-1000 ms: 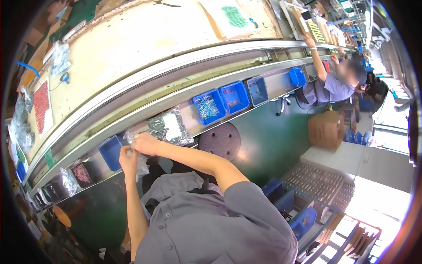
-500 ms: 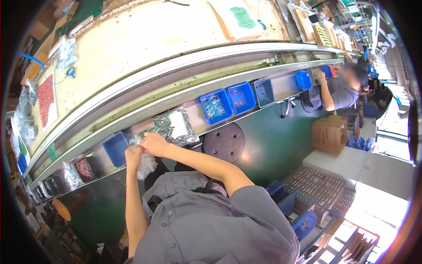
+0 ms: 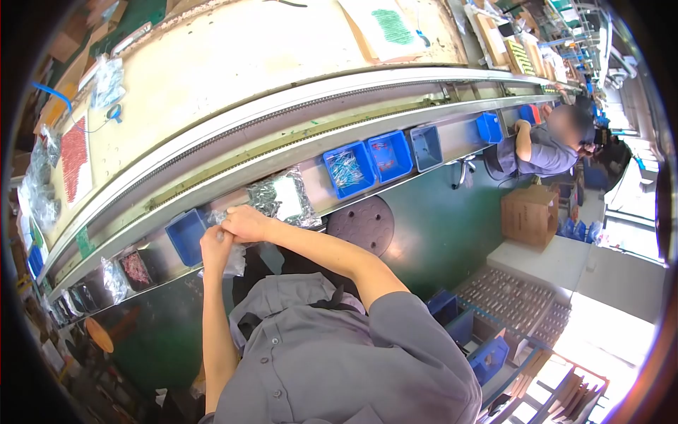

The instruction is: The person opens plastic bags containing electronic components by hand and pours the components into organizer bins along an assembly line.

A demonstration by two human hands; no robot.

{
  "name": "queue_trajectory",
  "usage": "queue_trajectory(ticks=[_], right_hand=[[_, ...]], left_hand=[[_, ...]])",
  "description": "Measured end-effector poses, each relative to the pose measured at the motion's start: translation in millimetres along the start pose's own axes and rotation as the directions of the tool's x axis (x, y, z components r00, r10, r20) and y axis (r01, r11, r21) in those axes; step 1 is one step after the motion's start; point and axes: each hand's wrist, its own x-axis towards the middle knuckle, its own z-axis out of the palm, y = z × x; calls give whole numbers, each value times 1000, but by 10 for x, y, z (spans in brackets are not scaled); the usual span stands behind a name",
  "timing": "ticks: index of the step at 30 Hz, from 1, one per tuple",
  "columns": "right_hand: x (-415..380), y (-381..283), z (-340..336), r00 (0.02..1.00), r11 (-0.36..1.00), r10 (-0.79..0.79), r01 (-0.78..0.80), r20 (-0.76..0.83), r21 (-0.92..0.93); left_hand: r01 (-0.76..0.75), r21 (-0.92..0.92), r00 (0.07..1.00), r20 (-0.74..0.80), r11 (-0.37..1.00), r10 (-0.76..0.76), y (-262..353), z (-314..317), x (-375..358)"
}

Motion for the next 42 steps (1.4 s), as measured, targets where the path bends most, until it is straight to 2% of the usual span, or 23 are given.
queue_trajectory(ticks=[2,6,8,9,11,13,15,16,18,19,21,22,23,24,25,28,33,37,42], right_hand=[[5,27,54,996,994,-85,83,-24,-67],[-40,13,98,989,990,-120,112,-88,-91],[-61,22,138,969,993,-115,107,-217,-44],[-66,14,164,968,992,-122,115,-217,-45],[-141,-15,190,953,995,66,-85,-297,-51],[-124,-32,100,970,997,8,-27,-244,-74],[-71,-13,-23,989,986,-105,90,-103,-138],[-44,-12,-52,988,985,-112,97,-104,-144],[8,-3,-102,987,963,-158,163,41,-213],[32,19,-103,984,965,-175,179,38,-190],[50,56,-45,985,965,-171,173,27,-194],[46,63,-10,987,968,-161,162,20,-192],[36,72,20,985,966,-169,169,18,-197],[30,72,30,985,966,-169,162,-19,-200],[26,65,32,984,967,-169,155,-55,-202],[10,65,16,976,967,-203,186,-84,-177],[33,63,-35,959,957,-265,249,-97,-151],[19,79,-17,960,966,-249,236,-129,-109],[28,68,-45,957,966,-253,241,-141,-98]], left_hand=[[12,14,1000,4,1000,-12,34,-8,-3],[77,-39,997,-6,996,-77,-198,121,12],[251,-426,968,130,869,-216,-387,207,52],[247,-428,969,122,870,-215,-416,198,69],[525,-628,850,363,574,-381,-459,201,74],[539,-592,842,359,599,-403,-359,138,59],[564,-530,826,376,633,-420,-320,82,83],[557,-536,831,371,635,-415,-322,63,94],[506,-420,853,373,753,-365,-297,13,133],[501,-424,856,368,755,-362,-303,-4,143],[329,-244,914,327,912,-243,-311,-59,195],[196,-228,974,156,954,-163,-285,-33,162],[63,-188,998,-17,980,-68,-242,36,113],[152,-45,984,-83,987,-155,-5,-45,41],[150,-48,984,-92,988,-154,17,-29,32],[304,-144,952,1,942,-307,-75,35,-15],[278,-275,957,-3,920,-290,-132,94,-15],[260,-405,960,12,877,-279,-99,115,-21],[246,-374,969,77,894,-235,-191,201,38]])
